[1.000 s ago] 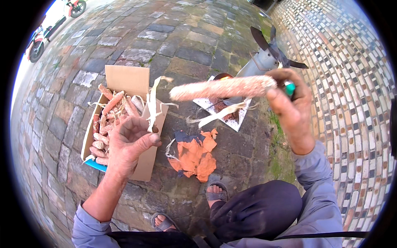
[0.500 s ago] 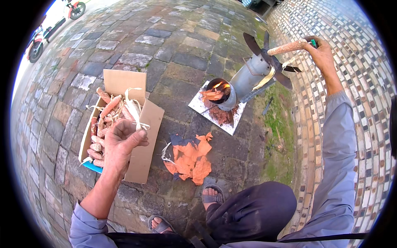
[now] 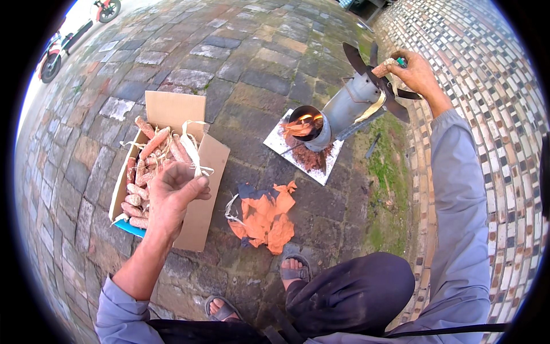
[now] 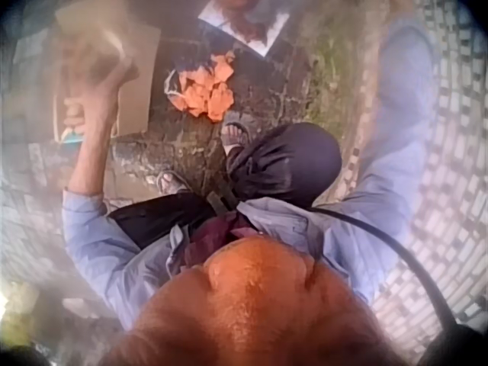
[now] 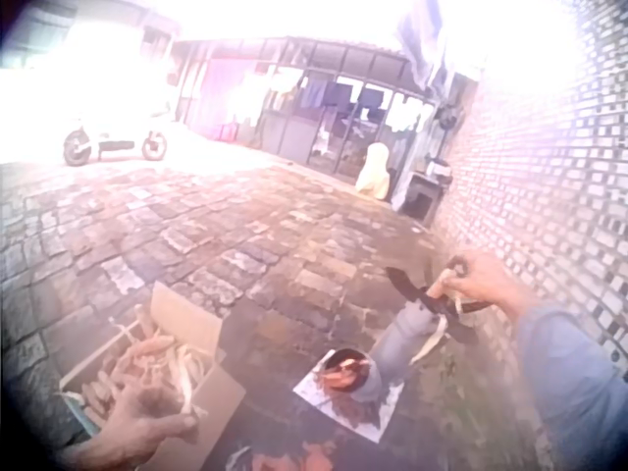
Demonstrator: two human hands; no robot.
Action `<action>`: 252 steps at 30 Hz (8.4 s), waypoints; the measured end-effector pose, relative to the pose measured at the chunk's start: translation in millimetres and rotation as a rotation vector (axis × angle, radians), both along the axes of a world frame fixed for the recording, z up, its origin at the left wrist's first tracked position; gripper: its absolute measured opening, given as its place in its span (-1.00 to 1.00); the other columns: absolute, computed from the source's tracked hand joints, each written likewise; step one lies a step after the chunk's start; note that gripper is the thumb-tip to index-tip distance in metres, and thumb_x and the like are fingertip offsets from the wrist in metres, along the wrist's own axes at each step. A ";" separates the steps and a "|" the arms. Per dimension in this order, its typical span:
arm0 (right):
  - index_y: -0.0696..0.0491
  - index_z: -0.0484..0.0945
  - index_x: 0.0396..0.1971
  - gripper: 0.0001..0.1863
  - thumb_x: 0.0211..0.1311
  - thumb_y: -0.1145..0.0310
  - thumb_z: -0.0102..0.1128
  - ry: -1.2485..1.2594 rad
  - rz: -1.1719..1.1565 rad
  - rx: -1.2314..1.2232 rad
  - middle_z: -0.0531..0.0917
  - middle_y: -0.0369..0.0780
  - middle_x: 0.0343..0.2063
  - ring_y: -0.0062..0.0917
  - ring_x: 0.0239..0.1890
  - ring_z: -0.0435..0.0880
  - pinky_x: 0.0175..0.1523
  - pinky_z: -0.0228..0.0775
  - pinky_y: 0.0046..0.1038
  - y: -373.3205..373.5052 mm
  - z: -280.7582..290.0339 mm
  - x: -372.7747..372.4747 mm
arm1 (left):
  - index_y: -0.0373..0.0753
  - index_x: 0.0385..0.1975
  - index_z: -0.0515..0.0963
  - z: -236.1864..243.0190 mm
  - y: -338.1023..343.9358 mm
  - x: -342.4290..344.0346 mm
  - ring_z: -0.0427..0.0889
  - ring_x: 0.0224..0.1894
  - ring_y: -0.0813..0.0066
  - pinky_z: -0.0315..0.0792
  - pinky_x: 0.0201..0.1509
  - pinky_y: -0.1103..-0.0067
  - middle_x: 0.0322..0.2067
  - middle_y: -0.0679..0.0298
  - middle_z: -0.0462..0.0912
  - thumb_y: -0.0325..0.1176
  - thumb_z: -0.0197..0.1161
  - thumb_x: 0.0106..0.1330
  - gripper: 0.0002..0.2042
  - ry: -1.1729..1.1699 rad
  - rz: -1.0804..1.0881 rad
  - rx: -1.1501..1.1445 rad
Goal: The person tears orange paper and places it into a metal stove to start a fire. They then add dried corn cobs from a cardboard box into the stove and use a metal rod to adjust the burning material.
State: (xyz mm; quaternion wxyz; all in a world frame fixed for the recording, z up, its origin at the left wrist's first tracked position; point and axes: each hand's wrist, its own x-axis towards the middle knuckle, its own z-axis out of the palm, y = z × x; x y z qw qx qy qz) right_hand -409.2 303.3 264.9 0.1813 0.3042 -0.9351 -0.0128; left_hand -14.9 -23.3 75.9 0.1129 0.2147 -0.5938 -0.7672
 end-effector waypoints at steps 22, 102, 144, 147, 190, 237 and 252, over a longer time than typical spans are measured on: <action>0.18 0.45 0.16 -0.43 0.08 0.52 0.35 -0.800 0.771 -0.353 0.64 -0.18 -0.35 -0.50 -0.36 0.66 -0.30 0.51 -0.45 -97.7 -115.9 253.1 | -0.35 -0.22 0.60 21.0 28.7 3.0 0.61 -0.39 0.70 0.50 -0.30 0.67 -0.43 0.36 0.67 -0.46 0.43 0.25 -0.82 -0.121 -0.512 -0.142; 0.21 0.48 0.01 -0.51 0.23 0.23 0.44 -1.965 0.024 -1.045 0.64 -0.34 -0.34 -0.79 -0.48 0.52 -0.47 0.30 -0.66 -101.0 -280.6 317.9 | -0.29 0.11 0.49 -82.8 52.7 7.2 0.58 -0.01 0.51 0.50 0.09 0.48 -0.06 0.23 0.63 -0.12 0.14 0.49 -0.61 -0.180 -0.332 -0.007; 0.19 0.56 -0.01 -0.61 0.27 0.30 0.39 -1.818 0.079 -0.725 0.68 -0.32 -0.23 -0.72 -0.22 0.60 -0.08 0.49 -0.55 -80.0 -261.5 302.9 | -0.43 -0.53 0.57 -68.7 33.9 1.3 0.52 -0.59 0.42 0.41 -0.39 0.36 -0.71 0.16 0.51 -0.16 0.13 0.43 -0.58 -0.456 -0.369 -0.421; 0.21 0.55 0.00 -0.60 0.27 0.30 0.38 -1.705 0.156 -0.653 0.68 -0.31 -0.24 -0.70 -0.18 0.60 -0.05 0.47 -0.52 -73.8 -268.5 300.2 | -0.45 -0.50 0.58 -69.0 35.1 -1.4 0.53 -0.57 0.41 0.42 -0.38 0.38 -0.67 0.14 0.54 -0.15 0.13 0.42 -0.58 -0.489 -0.343 -0.384; 0.07 0.50 -0.25 -0.80 0.29 0.33 0.34 -1.829 -0.423 -1.252 0.56 -0.36 -0.46 -0.80 -0.67 0.34 -0.62 0.09 -0.67 -33.7 -291.2 292.2 | -0.42 -0.17 0.66 -39.0 64.3 -199.4 0.73 -0.53 0.25 0.60 -0.21 0.41 -0.56 0.01 0.69 -0.33 0.08 0.15 -0.64 -0.251 -0.414 -0.600; 0.11 0.44 -0.16 -0.73 0.28 0.39 0.34 -2.012 -0.545 -1.194 0.52 -0.36 -0.46 -0.82 -0.64 0.33 -0.60 0.09 -0.69 -25.7 -318.3 292.9 | -0.11 -0.29 0.74 -101.8 106.5 -277.1 0.66 -0.12 0.11 0.47 0.03 0.28 -0.30 0.15 0.74 -0.19 0.38 0.09 -0.77 0.191 0.226 -1.060; 0.11 0.42 -0.17 -0.71 0.25 0.37 0.36 -2.016 -0.492 -1.121 0.39 -0.43 -0.55 -0.83 -0.68 0.27 -0.62 0.02 -0.69 -25.2 -320.4 298.0 | -0.11 -0.16 0.73 -113.1 102.3 -255.7 0.62 -0.07 0.09 0.44 0.07 0.26 -0.25 0.15 0.71 -0.09 0.40 0.11 -0.66 0.086 0.102 -1.072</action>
